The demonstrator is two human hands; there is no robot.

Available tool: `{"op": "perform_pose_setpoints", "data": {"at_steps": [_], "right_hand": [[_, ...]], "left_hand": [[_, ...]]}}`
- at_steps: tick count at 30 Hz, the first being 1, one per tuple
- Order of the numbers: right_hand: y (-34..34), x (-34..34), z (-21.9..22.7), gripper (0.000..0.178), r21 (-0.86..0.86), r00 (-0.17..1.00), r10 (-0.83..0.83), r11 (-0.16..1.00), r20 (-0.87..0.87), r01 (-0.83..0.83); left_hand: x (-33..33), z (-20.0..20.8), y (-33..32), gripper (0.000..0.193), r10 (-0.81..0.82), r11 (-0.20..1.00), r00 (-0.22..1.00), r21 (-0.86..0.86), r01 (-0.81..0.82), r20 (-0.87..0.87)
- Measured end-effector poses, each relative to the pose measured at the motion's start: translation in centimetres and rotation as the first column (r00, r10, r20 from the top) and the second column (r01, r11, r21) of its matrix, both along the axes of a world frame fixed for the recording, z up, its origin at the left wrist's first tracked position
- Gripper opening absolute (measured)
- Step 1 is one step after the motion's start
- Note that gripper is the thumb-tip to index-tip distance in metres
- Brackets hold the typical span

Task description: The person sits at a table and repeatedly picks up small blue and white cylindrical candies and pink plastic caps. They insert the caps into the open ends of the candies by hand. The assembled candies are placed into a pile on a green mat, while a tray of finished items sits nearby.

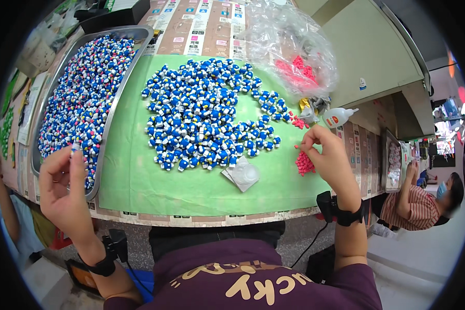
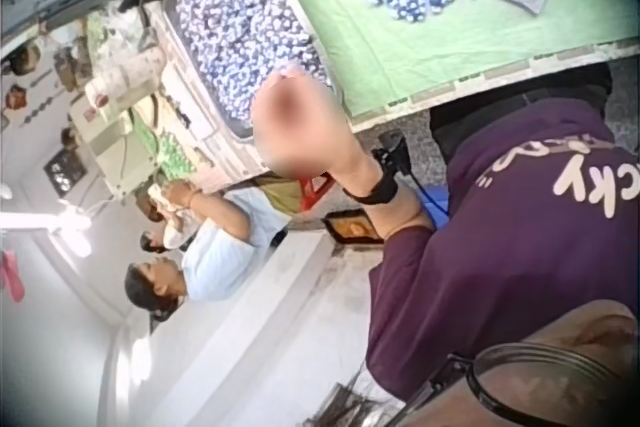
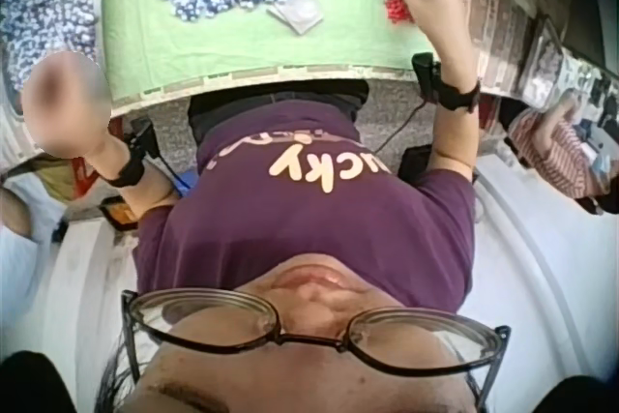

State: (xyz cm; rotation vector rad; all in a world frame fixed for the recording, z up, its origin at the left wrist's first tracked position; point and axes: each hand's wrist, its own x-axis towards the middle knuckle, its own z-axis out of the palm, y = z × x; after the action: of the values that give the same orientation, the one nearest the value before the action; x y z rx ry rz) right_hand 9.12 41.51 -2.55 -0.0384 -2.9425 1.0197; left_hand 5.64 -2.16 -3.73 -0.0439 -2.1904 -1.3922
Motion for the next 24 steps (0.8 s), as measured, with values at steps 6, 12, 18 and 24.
{"op": "perform_pose_setpoints", "data": {"at_steps": [6, 12, 18, 24], "right_hand": [[-1.0, -0.4, -0.6, 0.013, 0.059, 0.996, 0.085, 0.995, 0.001, -0.085], [-1.7, -0.2, -0.1, 0.016, 0.114, 0.98, 0.198, 0.973, 0.016, -0.198], [-3.9, 1.1, 1.9, 0.02, 0.068, 0.97, 0.244, 0.968, -0.004, -0.243], [-6.4, 1.9, 4.1, 0.023, -0.168, 0.961, 0.273, 0.946, -0.045, -0.277]], "left_hand": [[0.2, 2.0, 3.0, 0.022, 0.035, 0.982, 0.996, -0.19, -0.019, 0.08], [1.1, 0.3, 8.7, 0.025, -0.511, 0.739, 0.823, -0.363, 0.568, 0.248], [1.0, -0.2, 10.6, 0.022, -0.458, 0.643, 0.809, -0.492, 0.587, 0.368], [1.1, -0.4, 10.4, 0.021, -0.486, 0.666, 0.812, -0.465, 0.583, 0.322]]}}
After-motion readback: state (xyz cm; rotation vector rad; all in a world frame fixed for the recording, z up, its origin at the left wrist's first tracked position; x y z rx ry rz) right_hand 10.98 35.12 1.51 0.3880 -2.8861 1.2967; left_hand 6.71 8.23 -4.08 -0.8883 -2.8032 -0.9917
